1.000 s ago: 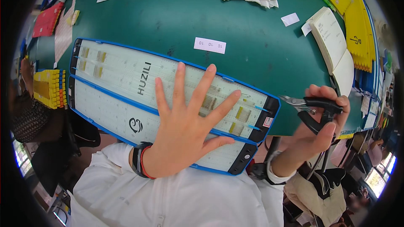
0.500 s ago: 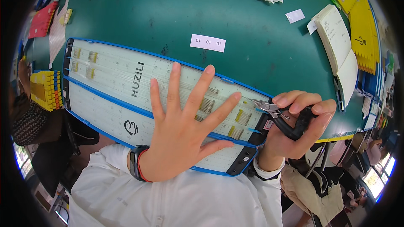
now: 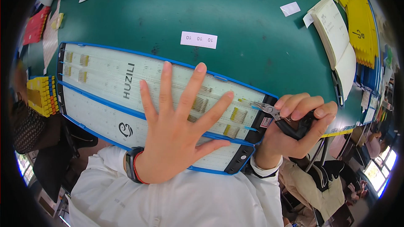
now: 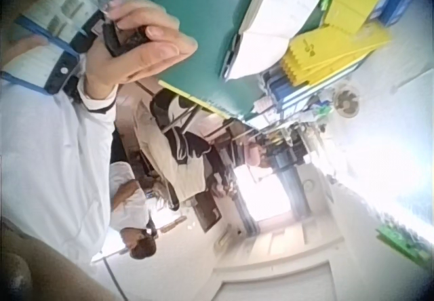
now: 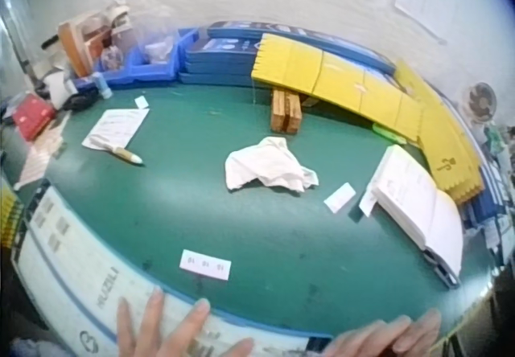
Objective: Cutting leads of electronic components mounted on a board using pliers.
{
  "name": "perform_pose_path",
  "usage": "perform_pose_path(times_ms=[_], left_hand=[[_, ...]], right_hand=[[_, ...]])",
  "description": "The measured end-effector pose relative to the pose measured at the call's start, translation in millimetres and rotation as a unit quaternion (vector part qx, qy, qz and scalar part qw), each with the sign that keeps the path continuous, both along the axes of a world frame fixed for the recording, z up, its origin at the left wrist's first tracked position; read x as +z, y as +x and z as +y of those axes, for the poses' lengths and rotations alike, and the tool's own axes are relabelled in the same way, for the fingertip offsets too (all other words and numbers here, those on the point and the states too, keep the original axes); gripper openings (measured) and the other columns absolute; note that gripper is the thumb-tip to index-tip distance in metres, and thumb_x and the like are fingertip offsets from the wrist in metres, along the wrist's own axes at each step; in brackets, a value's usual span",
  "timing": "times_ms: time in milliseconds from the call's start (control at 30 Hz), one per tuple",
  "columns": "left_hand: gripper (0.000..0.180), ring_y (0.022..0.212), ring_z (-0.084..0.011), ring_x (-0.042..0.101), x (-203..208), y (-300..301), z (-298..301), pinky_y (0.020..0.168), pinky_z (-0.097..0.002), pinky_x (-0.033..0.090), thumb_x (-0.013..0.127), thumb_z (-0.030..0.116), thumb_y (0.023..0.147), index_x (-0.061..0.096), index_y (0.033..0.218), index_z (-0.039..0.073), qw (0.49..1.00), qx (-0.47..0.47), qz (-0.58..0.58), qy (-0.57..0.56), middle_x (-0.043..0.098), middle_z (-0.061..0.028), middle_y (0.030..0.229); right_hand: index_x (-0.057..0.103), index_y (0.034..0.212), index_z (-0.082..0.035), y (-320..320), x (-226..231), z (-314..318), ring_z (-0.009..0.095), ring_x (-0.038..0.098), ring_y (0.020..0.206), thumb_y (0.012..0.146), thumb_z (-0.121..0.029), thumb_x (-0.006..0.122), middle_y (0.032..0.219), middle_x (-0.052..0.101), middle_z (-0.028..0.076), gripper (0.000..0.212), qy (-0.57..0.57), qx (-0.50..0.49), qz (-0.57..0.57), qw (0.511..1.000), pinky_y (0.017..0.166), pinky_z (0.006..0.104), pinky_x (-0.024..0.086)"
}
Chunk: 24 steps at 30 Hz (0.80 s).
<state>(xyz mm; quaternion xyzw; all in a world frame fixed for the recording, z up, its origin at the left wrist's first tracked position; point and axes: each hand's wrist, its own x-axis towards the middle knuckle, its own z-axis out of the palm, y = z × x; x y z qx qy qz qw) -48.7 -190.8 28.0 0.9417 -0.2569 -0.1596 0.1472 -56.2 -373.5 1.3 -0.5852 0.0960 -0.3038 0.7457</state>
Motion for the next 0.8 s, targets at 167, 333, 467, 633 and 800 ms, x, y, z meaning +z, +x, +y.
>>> perform_pose_path(times_ms=[167, 333, 467, 633, 800], left_hand=[[0.072, 0.138, -0.0531, 0.013, -0.3, -0.6, -0.4, 0.1, -0.0758, 0.008, 0.07, 0.062, 0.067, 0.056, 0.132, 0.033, 1.0, -0.002, -0.002, 0.0, 0.022, -0.019, 0.154], [0.072, 0.139, -0.0527, 0.012, -0.3, -1.1, -0.6, 0.101, -0.0752, 0.007, 0.069, 0.062, 0.067, 0.055, 0.132, 0.033, 1.0, -0.003, -0.003, 0.006, 0.021, -0.0186, 0.154], [0.072, 0.139, -0.0525, 0.012, -0.1, -0.7, -0.8, 0.101, -0.0748, 0.007, 0.069, 0.063, 0.068, 0.055, 0.132, 0.034, 1.0, -0.004, -0.003, 0.007, 0.021, -0.0186, 0.154], [0.072, 0.139, -0.0522, 0.013, 0.1, -0.7, -1.1, 0.101, -0.0744, 0.007, 0.068, 0.063, 0.068, 0.055, 0.133, 0.034, 1.0, -0.004, -0.007, 0.009, 0.022, -0.0186, 0.154], [0.073, 0.138, -0.0527, 0.013, -0.5, -1.1, -1.8, 0.101, -0.0744, 0.007, 0.068, 0.064, 0.068, 0.055, 0.133, 0.034, 1.0, -0.005, -0.009, 0.011, 0.022, -0.0189, 0.154]], right_hand=[[0.033, 0.091, -0.011, -1.4, 0.7, -0.9, 0.019, 0.048, 0.052, 0.104, -0.035, 0.028, 0.065, 0.042, 0.008, 0.028, -0.002, 0.006, 0.01, 1.0, 0.054, 0.0347, 0.049], [0.033, 0.091, -0.011, -2.8, 0.7, -0.2, 0.019, 0.048, 0.053, 0.104, -0.034, 0.028, 0.066, 0.043, 0.008, 0.027, -0.006, 0.003, 0.01, 1.0, 0.055, 0.0347, 0.049], [0.032, 0.091, -0.011, -2.6, 0.9, -0.2, 0.019, 0.049, 0.054, 0.104, -0.035, 0.028, 0.067, 0.043, 0.008, 0.028, -0.01, 0.01, 0.007, 1.0, 0.056, 0.0351, 0.049], [0.031, 0.091, -0.011, -2.8, 0.7, -0.8, 0.02, 0.049, 0.054, 0.104, -0.036, 0.028, 0.068, 0.044, 0.009, 0.028, 0.007, 0.015, 0.014, 1.0, 0.058, 0.0363, 0.05], [0.032, 0.091, -0.01, -2.6, 0.6, -1.9, 0.02, 0.05, 0.055, 0.104, -0.035, 0.029, 0.068, 0.045, 0.009, 0.028, 0.004, 0.026, 0.015, 1.0, 0.059, 0.037, 0.05]])
